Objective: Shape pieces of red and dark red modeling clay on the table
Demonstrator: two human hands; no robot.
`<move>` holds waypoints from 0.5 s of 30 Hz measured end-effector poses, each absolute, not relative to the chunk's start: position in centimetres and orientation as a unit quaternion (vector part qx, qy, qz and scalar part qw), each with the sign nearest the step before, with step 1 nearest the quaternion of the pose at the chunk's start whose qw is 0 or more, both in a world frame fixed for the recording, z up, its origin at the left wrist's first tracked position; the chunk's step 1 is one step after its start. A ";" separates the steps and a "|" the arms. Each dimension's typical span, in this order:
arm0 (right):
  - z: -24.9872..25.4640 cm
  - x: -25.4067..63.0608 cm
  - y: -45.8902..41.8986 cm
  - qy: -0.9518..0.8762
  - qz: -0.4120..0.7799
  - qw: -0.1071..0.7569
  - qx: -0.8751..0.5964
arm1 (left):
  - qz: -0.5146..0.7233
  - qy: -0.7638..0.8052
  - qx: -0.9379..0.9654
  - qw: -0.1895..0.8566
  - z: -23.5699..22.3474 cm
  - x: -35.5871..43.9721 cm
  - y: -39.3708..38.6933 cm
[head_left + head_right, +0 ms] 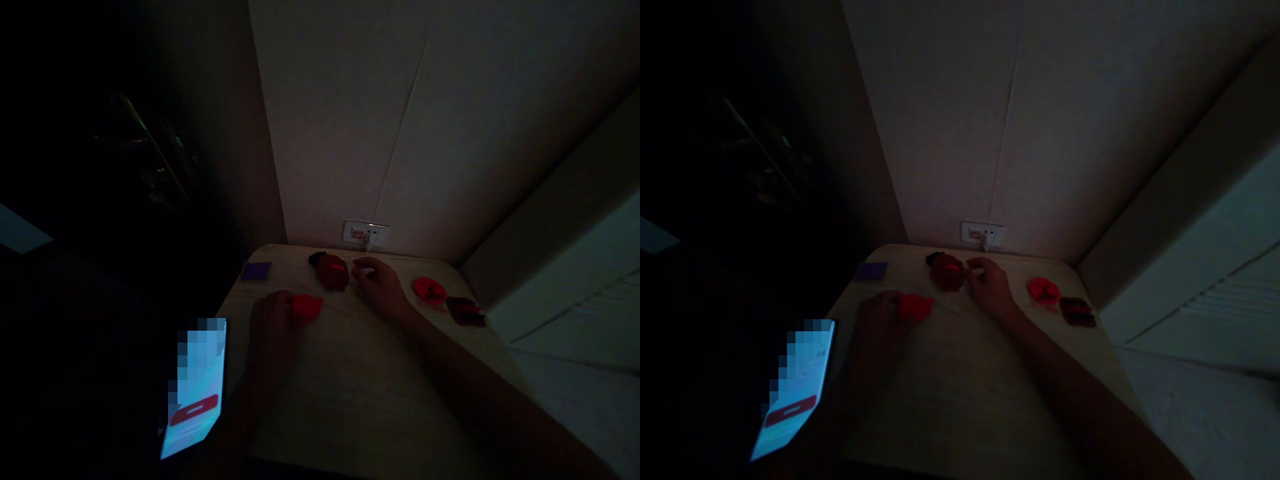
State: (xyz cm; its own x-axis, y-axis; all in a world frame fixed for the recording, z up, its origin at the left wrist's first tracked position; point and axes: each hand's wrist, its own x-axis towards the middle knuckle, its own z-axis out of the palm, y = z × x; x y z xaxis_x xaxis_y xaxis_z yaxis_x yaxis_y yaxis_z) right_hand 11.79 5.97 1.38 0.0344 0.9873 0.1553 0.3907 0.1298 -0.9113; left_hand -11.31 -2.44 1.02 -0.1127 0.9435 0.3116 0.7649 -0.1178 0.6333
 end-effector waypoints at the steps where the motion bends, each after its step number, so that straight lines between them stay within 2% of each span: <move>1: 1.7 11.7 4.9 -0.622 0.337 0.435 -0.558 | 0.368 0.654 0.645 0.143 1.2 -11.3 -2.5; 4: 2.2 11.1 1.8 -0.693 0.379 0.381 -0.480 | 0.400 0.628 0.617 0.257 1.8 -11.0 -2.8; 9: 1.6 10.2 -0.2 -0.693 0.435 0.392 -0.420 | 0.422 0.568 0.560 0.430 2.5 -10.2 -3.1; 12: 1.1 10.4 0.0 -0.668 0.474 0.402 -0.409 | 0.425 0.549 0.536 0.480 2.2 -9.8 -3.4; 15: 0.6 10.6 0.0 -0.637 0.513 0.410 -0.404 | 0.417 0.546 0.552 0.472 2.0 -9.4 -3.5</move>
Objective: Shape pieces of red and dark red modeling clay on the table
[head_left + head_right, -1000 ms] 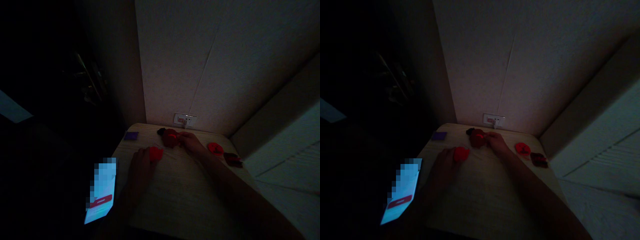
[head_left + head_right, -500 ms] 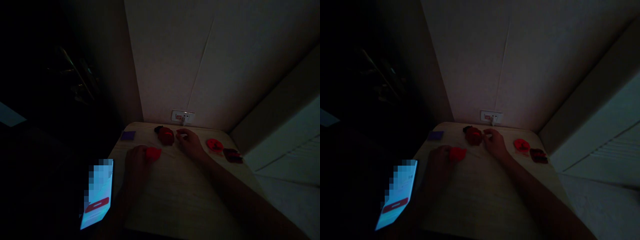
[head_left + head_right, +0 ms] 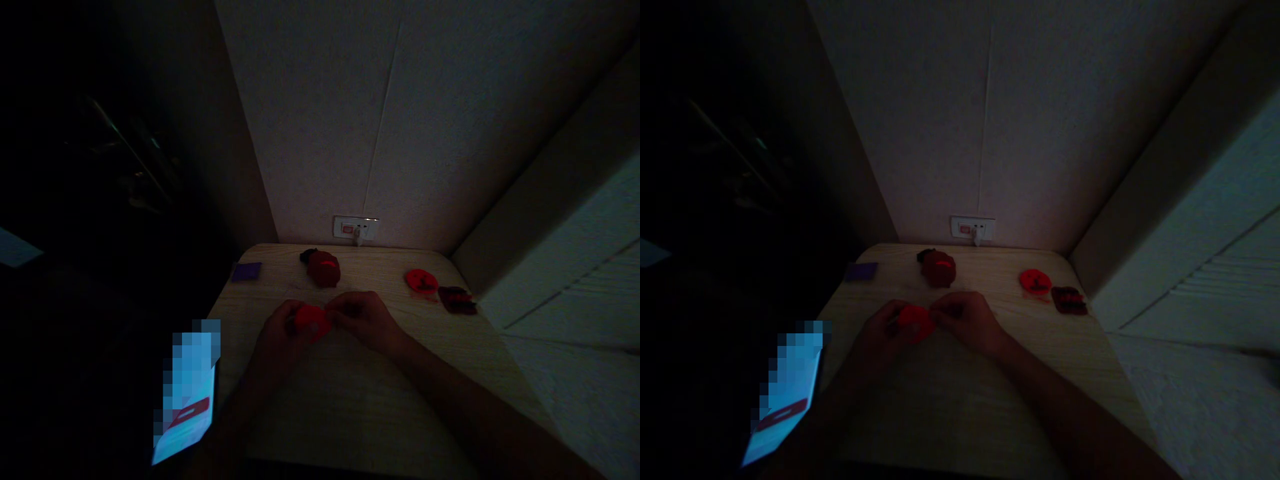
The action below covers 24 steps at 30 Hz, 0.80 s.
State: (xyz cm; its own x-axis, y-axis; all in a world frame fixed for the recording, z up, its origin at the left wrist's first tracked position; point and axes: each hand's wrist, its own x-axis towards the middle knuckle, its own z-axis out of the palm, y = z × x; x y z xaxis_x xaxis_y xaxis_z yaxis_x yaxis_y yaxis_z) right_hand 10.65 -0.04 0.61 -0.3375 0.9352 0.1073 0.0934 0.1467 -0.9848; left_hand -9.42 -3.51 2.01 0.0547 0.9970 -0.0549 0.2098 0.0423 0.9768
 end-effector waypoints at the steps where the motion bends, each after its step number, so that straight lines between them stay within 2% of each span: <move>1: 0.5 10.7 -0.1 -0.628 0.526 0.410 -0.400 | 0.408 0.551 0.567 0.456 2.0 -9.3 -3.5; 6: 0.4 10.8 -0.7 -0.618 0.567 0.385 -0.385 | 0.355 0.576 0.615 0.404 2.6 -8.7 -3.6; 11: 0.8 10.6 -1.2 -0.646 0.517 0.366 -0.427 | 0.335 0.587 0.618 0.402 2.9 -8.3 -3.9; 20: -0.1 9.3 -1.0 -0.514 0.594 0.454 -0.420 | 0.410 0.590 0.544 0.434 2.9 -7.6 -3.8; 24: -0.1 9.8 -1.2 -0.558 0.589 0.431 -0.395 | 0.414 0.584 0.560 0.418 2.4 -7.8 -3.7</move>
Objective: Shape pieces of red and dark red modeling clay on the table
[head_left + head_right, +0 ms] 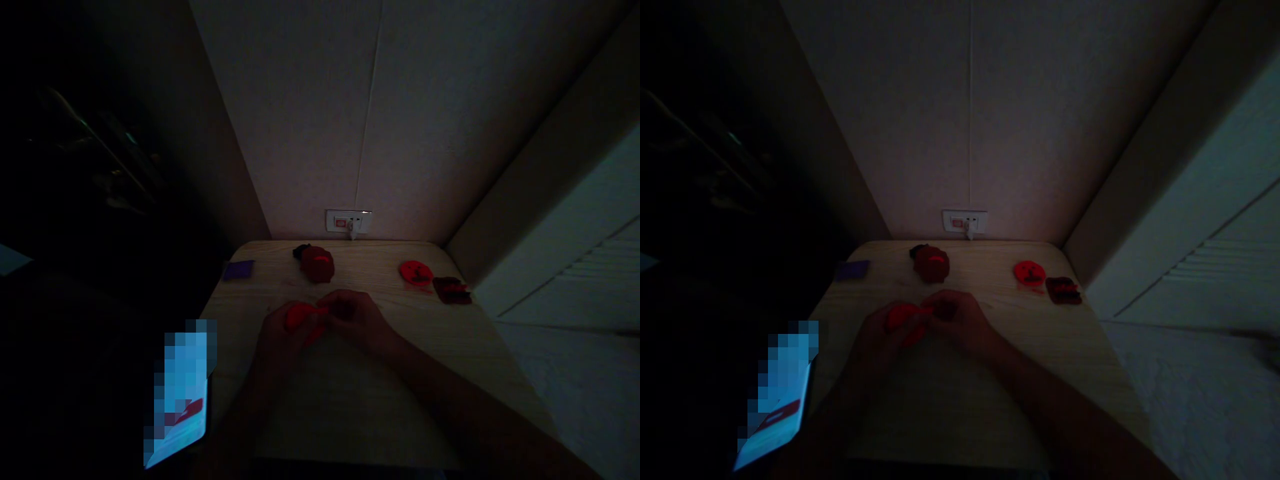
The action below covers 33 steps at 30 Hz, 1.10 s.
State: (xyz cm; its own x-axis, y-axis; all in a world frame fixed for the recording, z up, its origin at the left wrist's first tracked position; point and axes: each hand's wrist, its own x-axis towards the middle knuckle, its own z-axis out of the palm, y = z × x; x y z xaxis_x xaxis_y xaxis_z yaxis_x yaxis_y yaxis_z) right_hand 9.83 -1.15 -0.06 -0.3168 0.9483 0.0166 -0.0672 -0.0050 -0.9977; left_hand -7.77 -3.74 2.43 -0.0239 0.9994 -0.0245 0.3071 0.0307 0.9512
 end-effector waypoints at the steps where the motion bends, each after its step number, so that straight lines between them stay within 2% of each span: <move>1: 0.0 10.0 -1.2 -0.575 0.585 0.420 -0.388 | 0.410 0.582 0.571 0.409 2.4 -7.9 -3.8; 6: 0.3 10.2 -1.4 -0.617 0.558 0.394 -0.391 | 0.383 0.598 0.592 0.382 2.4 -8.3 -3.9; 9: 0.0 9.8 -1.3 -0.574 0.589 0.420 -0.384 | 0.395 0.613 0.577 0.368 2.3 -8.4 -3.9; 14: -0.5 9.3 -1.2 -0.504 0.609 0.459 -0.406 | 0.433 0.612 0.519 0.411 1.7 -8.0 -3.7; 19: -0.6 9.4 -1.4 -0.560 0.526 0.481 -0.423 | 0.477 0.594 0.469 0.448 1.1 -7.4 -3.8; 25: -0.1 10.2 -1.6 -0.672 0.468 0.395 -0.416 | 0.426 0.612 0.510 0.428 1.4 -8.1 -3.8; 33: -0.2 10.1 -1.6 -0.617 0.555 0.390 -0.399 | 0.411 0.603 0.553 0.402 2.5 -8.1 -3.9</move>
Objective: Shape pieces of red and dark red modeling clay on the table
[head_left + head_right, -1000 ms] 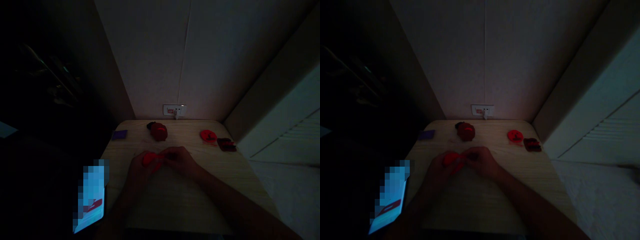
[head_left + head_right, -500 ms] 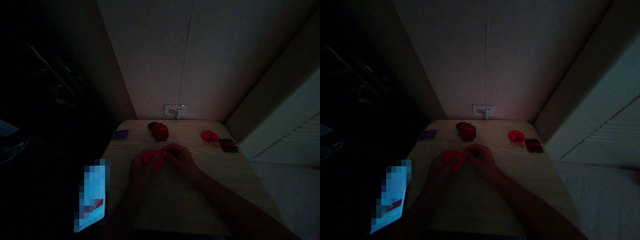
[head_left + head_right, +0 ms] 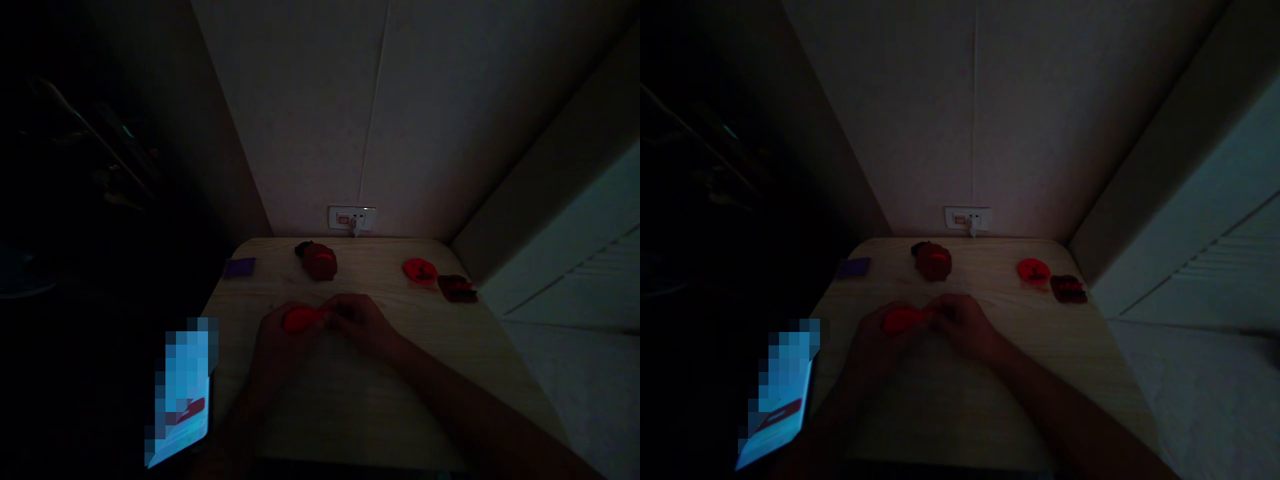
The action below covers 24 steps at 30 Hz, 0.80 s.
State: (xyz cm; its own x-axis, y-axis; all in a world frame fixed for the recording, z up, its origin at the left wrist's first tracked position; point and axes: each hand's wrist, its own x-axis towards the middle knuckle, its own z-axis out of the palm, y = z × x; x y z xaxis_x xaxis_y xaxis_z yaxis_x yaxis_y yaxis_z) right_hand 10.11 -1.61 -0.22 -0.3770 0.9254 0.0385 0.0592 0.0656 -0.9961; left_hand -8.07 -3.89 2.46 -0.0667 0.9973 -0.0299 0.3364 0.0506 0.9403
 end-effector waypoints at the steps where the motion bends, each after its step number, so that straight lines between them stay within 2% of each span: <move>1: -0.2 10.0 -1.7 -0.616 0.554 0.393 -0.399 | 0.413 0.606 0.553 0.395 2.5 -8.0 -3.9; 6: -0.5 9.9 -1.4 -0.619 0.524 0.417 -0.410 | 0.412 0.619 0.558 0.368 2.4 -8.0 -3.8; 12: -0.8 12.7 1.1 -0.562 0.431 0.488 -0.510 | 0.415 0.648 0.546 0.331 3.1 -8.7 -4.1; 19: -0.9 13.6 2.0 -0.514 0.474 0.498 -0.513 | 0.414 0.681 0.551 0.247 4.3 -9.8 -2.4; 24: -1.0 13.3 2.1 -0.476 0.522 0.516 -0.483 | 0.372 0.677 0.594 0.225 3.6 -10.8 -0.6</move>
